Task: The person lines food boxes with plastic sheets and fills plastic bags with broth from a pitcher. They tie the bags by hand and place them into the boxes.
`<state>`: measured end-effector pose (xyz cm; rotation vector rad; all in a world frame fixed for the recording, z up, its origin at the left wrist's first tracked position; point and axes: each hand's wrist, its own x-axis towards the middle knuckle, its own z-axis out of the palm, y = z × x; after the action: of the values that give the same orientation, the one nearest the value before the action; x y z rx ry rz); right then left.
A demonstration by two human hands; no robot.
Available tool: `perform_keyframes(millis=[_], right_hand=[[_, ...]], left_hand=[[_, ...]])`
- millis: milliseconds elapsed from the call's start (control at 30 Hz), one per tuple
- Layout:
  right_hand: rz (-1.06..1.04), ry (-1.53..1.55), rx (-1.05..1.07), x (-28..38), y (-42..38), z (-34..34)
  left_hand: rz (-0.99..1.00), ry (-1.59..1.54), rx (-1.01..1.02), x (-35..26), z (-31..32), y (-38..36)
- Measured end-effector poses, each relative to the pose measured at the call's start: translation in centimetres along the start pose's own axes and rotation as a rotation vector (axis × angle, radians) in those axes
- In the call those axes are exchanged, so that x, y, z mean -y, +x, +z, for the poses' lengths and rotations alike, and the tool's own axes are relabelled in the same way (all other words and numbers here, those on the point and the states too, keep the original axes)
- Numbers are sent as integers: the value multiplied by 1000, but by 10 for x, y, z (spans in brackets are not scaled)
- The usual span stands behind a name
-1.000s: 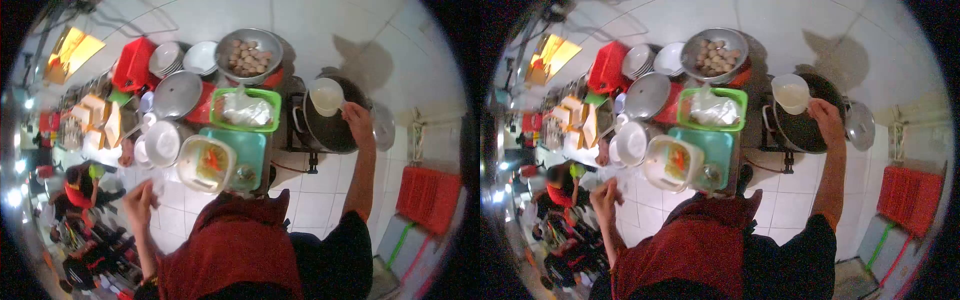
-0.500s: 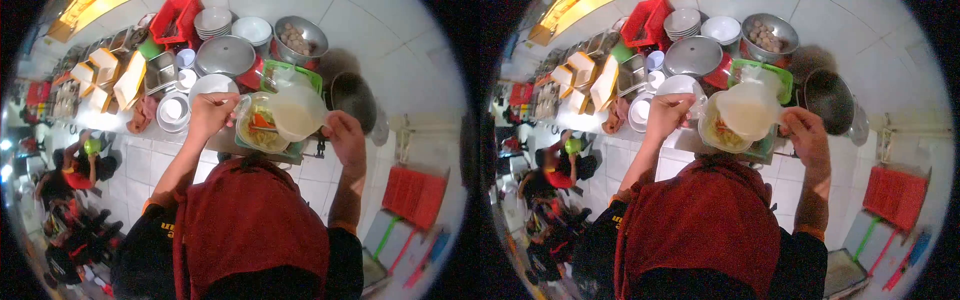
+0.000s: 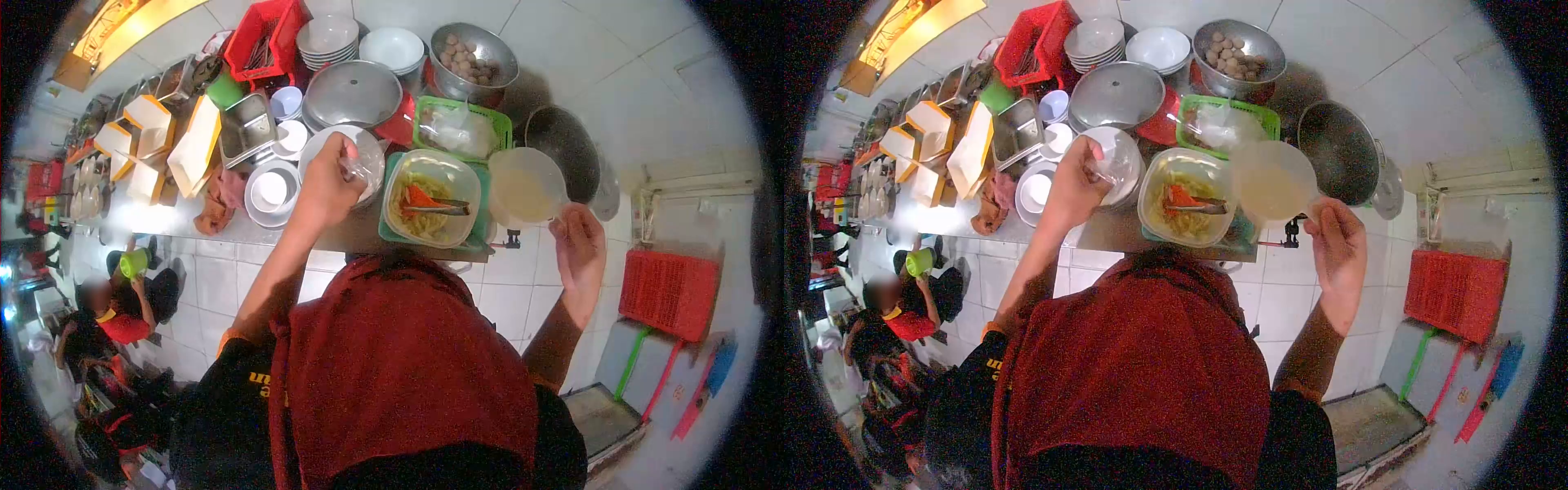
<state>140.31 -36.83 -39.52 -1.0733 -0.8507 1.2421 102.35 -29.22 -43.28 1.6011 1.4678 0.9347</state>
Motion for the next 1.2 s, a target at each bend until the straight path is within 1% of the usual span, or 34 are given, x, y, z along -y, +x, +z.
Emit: perform_keyframes(millis=[67, 100, 167, 200, 233, 267, 300, 333, 367, 400, 433, 500, 533, 567, 600, 633, 700, 767, 800, 833, 867, 900, 933, 967, 1033, 1067, 1133, 1167, 1200], right_hand=[[2, -41, -38, 2, 2, -13], [4, -85, -78, 3, 5, -20], [-4, -60, -76, 0, 11, -36], [-14, -41, -72, -4, 15, -44], [-11, -34, -71, -10, 22, -54], [12, -73, -78, -19, 31, -65], [34, -114, -86, -30, 40, -76], [37, -112, -89, -41, 48, -84], [49, -171, -26, -54, 57, -90], [61, -230, 38, -68, 65, -96], [63, -225, 40, -84, 71, -101], [112, -115, 65, -120, 86, -107], [120, -107, 81, -142, 92, -111], [134, 67, 144, -164, 97, -115], [149, 240, 208, -181, 103, -116], [158, 245, 227, -193, 105, -114], [234, 279, 191, -213, 106, -109], [254, 235, 213, -224, 108, -108], [261, 111, 231, -227, 108, -108], [266, -15, 246, -230, 108, -108], [268, -15, 251, -233, 108, -108], [254, -65, 231, -233, 106, -105], [240, -115, 209, -233, 105, -102], [240, -117, 209, -229, 106, -104], [71, -628, 304, -209, 111, -104], [69, -632, 301, -196, 111, -99], [-627, -1114, 21, -134, 97, -49], [-488, -860, 132, -108, 85, -18], [-345, -604, 228, -80, 68, 17]], left_hand=[[66, 156, -18, -9, 3, 0], [68, 163, -21, -15, 5, 0], [52, 201, 8, -26, 11, -2], [53, 207, 6, -29, 14, -2], [61, 141, 42, -32, 17, -2], [66, 74, 80, -34, 20, -2], [64, 79, 84, -34, 23, -2], [92, 75, 30, -31, 26, -2], [121, 71, -26, -26, 30, -1], [132, -76, -165, -11, 37, 1], [130, -71, -166, -5, 38, 0], [-32, 76, -307, 0, 37, -2], [10, 55, -431, -7, 43, -3], [2, 67, -445, -11, 45, -5], [-25, 136, -403, -14, 45, -7], [-54, 204, -360, -17, 46, -10], [-73, 209, -365, -25, 49, -12], [-89, 197, -334, -34, 55, -12], [-56, 279, -359, -39, 57, -12], [-61, 281, -365, -39, 60, -13], [-56, 283, -350, -39, 61, -13], [-51, 283, -335, -39, 63, -13], [3, 266, -355, -39, 66, -14], [2, 263, -355, -42, 69, -14], [23, 304, -347, -49, 72, -15], [26, 299, -346, -50, 73, -14], [147, 337, -302, -52, 77, -12], [152, 331, -289, -52, 81, -11], [210, 361, -277, -51, 87, -11]])
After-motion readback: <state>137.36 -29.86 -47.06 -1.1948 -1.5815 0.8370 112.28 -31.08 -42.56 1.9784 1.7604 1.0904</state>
